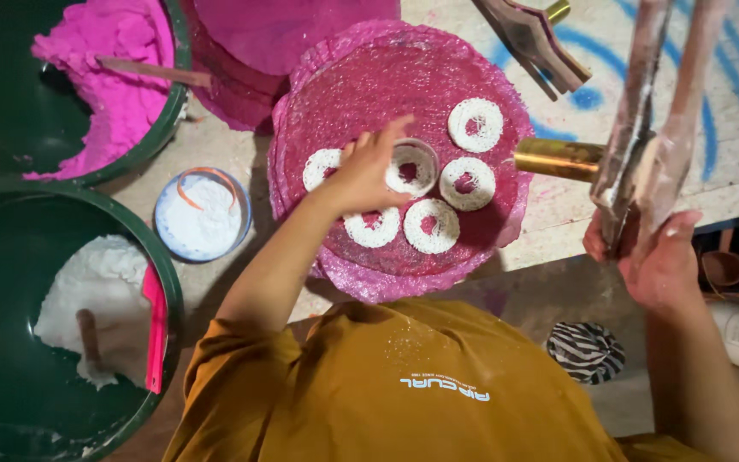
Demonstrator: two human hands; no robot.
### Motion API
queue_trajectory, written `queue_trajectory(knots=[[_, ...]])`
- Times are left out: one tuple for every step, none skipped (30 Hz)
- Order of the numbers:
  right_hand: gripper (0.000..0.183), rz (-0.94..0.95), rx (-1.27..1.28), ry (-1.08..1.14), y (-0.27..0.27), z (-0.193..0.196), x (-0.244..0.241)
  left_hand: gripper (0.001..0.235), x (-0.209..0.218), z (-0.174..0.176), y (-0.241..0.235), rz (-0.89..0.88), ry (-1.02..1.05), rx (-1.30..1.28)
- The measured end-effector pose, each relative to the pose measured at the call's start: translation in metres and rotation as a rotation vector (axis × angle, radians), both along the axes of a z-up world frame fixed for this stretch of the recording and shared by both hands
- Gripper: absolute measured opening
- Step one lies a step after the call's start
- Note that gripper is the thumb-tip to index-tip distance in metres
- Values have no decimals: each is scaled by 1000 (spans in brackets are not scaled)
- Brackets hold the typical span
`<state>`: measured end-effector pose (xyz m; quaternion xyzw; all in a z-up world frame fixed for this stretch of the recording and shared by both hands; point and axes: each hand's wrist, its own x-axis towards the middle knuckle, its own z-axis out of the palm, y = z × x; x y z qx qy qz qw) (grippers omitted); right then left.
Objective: The person creates small circular dough shapes by pressing a mold into a large mass of white dough and then placing the individual pieces onto a pink textured surface.
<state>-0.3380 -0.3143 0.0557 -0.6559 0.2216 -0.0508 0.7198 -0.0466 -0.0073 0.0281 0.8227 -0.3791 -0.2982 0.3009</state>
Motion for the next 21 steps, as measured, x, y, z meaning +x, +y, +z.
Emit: queue_trajectory(knots=[[106, -23, 42, -18, -2, -2, -6, 120, 6, -1, -2, 17, -17, -39], [104, -40, 84, -36, -5, -4, -9, 118, 13, -2, -4, 38, -36, -79], [101, -58, 125, -55, -7, -7, -12, 117, 21, -5, -8, 60, -54, -119], [102, -74, 122, -61, -9, -10, -15, 115, 28, -8, -14, 70, -78, -107], [102, -91, 118, -67, -10, -14, -17, 114, 36, -12, -21, 81, -102, -96], [102, -110, 111, -76, -12, -17, -19, 113, 43, -16, -31, 88, -129, -87], [104, -120, 97, -62, -14, -20, -21, 113, 47, -20, -38, 87, -144, -70], [106, -131, 83, -47, -16, -23, -24, 113, 52, -23, -45, 85, -159, -52], [108, -142, 69, -32, -17, -25, -27, 113, 55, -25, -51, 83, -173, -34], [108, -117, 63, -49, -19, -26, -29, 114, 57, -25, -55, 71, -191, -23], [109, -92, 57, -67, -20, -26, -31, 115, 58, -23, -58, 59, -210, -13], [109, -65, 52, -80, -22, -26, -30, 116, 56, -20, -59, 50, -224, 1], [104, -58, 53, -67, -23, -24, -28, 118, 53, -14, -59, 59, -240, 10], [100, -48, 52, -54, -26, -21, -23, 121, 51, -4, -58, 71, -257, 19], [95, -37, 51, -42, -27, -17, -16, 123, 46, 9, -57, 83, -273, 28], [87, 14, 14, -42, -24, -10, -10, 124, 40, 25, -58, 17, -269, -59], [81, 66, -24, -42, -18, -2, -1, 125, 28, 42, -59, -50, -265, -144], [75, 122, -61, -42, -13, 8, 12, 114, 12, 59, -56, -101, -229, -187], [71, 234, -187, -60, -5, 21, 23, 104, -11, 77, -49, -153, -194, -229], [67, 352, -314, -78, 1, 38, 35, 69, -34, 95, -42, -216, -159, -165], [64, 468, -441, -97, 10, 57, 45, 36, -52, 114, -36, -279, -123, -102]])
